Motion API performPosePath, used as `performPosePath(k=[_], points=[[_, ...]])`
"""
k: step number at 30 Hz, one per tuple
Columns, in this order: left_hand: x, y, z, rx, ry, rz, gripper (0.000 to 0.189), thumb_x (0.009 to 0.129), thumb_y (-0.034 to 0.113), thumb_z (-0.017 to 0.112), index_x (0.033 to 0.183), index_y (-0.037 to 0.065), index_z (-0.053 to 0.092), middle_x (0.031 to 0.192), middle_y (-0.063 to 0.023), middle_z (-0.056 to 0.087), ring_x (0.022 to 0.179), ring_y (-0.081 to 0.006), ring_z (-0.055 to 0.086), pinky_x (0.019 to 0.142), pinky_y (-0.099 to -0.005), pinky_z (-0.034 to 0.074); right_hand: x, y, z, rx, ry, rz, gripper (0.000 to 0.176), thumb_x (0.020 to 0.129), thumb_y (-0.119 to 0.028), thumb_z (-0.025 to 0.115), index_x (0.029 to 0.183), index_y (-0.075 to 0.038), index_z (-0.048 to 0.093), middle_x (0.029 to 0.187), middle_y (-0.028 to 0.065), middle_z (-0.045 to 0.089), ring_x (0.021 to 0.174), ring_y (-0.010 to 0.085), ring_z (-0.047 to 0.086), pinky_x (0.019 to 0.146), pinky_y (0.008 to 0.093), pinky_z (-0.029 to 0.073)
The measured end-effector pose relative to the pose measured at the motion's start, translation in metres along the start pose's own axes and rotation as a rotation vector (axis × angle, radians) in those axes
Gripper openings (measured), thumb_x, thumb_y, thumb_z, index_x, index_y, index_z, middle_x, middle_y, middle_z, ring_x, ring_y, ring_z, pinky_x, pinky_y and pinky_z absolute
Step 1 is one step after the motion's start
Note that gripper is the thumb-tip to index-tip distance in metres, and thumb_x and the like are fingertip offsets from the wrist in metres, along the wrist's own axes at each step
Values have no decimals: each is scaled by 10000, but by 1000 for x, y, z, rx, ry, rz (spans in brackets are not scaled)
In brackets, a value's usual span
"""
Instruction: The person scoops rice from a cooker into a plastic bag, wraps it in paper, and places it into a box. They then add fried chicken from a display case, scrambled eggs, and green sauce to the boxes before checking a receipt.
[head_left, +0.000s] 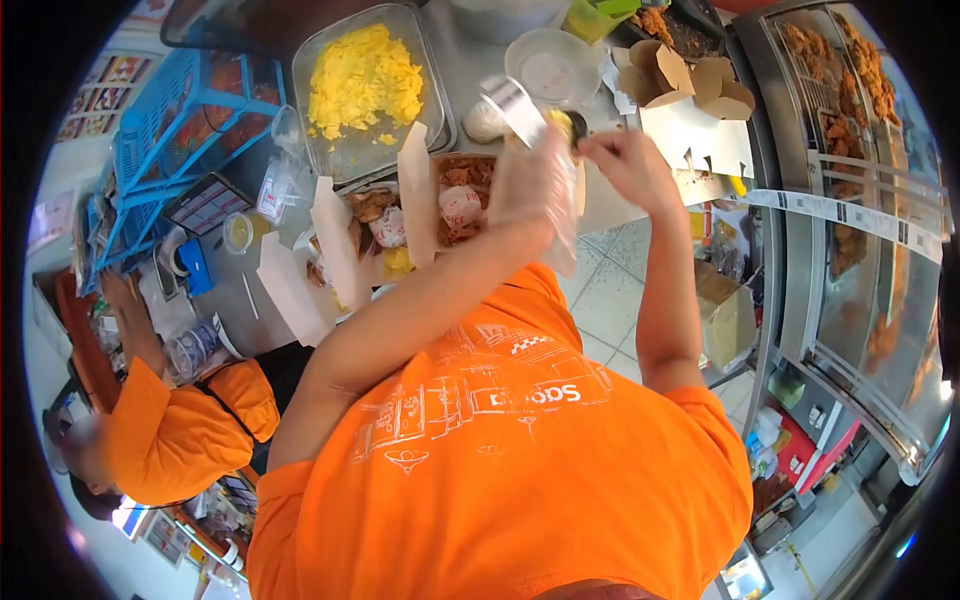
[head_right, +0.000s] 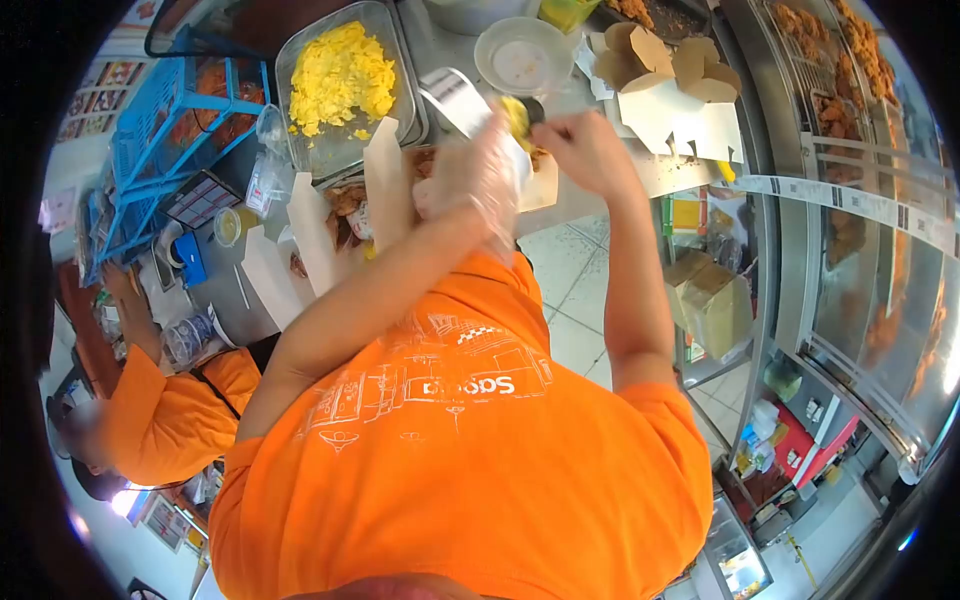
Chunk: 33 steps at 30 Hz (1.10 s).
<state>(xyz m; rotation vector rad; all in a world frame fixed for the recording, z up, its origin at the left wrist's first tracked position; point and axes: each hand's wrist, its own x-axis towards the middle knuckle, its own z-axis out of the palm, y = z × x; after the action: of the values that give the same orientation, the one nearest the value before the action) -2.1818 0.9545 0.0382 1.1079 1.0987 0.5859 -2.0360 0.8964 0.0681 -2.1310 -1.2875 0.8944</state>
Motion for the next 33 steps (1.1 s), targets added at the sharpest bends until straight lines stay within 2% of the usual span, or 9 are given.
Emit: performPosePath(k=[2,4,8,15,25,27,29,31,33], points=[[-20,-23,16,50,-18,-53,484,984,426,493,1105,-23,626,910,-216,662,834,-358,629,771,-448,486,-33,40,29,56,84,75,254,914,-237,625,918,-7,733,601,146,538,521,181,459,531,358,409],[-27,-52,25,88,-145,-420,478,973,431,550,1073,-25,653,954,-62,649,795,-152,586,732,-308,496,-60,72,68,121,221,115,237,908,-228,632,873,-15,730,594,205,557,480,281,499,528,404,429],[-31,-108,43,142,61,-535,507,990,418,460,1109,-46,626,1016,-198,673,930,-306,635,845,-402,485,-92,101,155,110,496,151,203,917,-184,635,1051,-61,726,673,165,582,582,326,571,555,406,444],[-32,-82,30,-144,259,-570,444,986,358,511,1065,-63,627,944,-113,660,856,-198,623,768,-350,490,-95,102,223,-14,631,238,533,918,-98,651,1437,-136,535,837,97,538,787,277,593,618,391,460],[-45,-39,-14,-294,212,-446,378,979,348,613,1086,-10,666,977,-75,652,840,-179,609,736,-332,487,-83,146,208,187,762,-17,324,991,-71,543,1288,42,607,837,144,547,714,264,548,648,349,448],[-49,-19,-29,-350,15,-575,379,1019,257,519,1283,-10,566,1140,-70,619,957,-155,547,820,-290,451,-80,157,206,245,660,-89,301,1004,-102,540,1249,51,623,795,104,558,712,222,535,647,357,453],[-32,-63,-52,-1109,-216,-438,460,1012,235,554,1408,10,486,1322,-88,579,1128,-157,548,929,-278,448,-69,155,198,641,725,107,274,1018,-151,539,1155,57,652,727,14,528,664,135,496,585,314,417],[-57,-2,-93,-857,-357,-190,650,989,282,608,1510,-5,348,1507,-178,449,1381,-297,451,1165,-402,348,-48,119,150,902,576,83,272,1022,-193,545,1026,53,662,682,-54,491,624,64,447,535,259,349],[-60,7,-135,-903,-280,9,646,991,289,602,1508,-7,352,1507,-204,441,1373,-314,461,1156,-420,357,3,80,116,928,451,-138,255,1020,-194,535,939,15,656,657,-66,471,576,30,393,512,225,279]])
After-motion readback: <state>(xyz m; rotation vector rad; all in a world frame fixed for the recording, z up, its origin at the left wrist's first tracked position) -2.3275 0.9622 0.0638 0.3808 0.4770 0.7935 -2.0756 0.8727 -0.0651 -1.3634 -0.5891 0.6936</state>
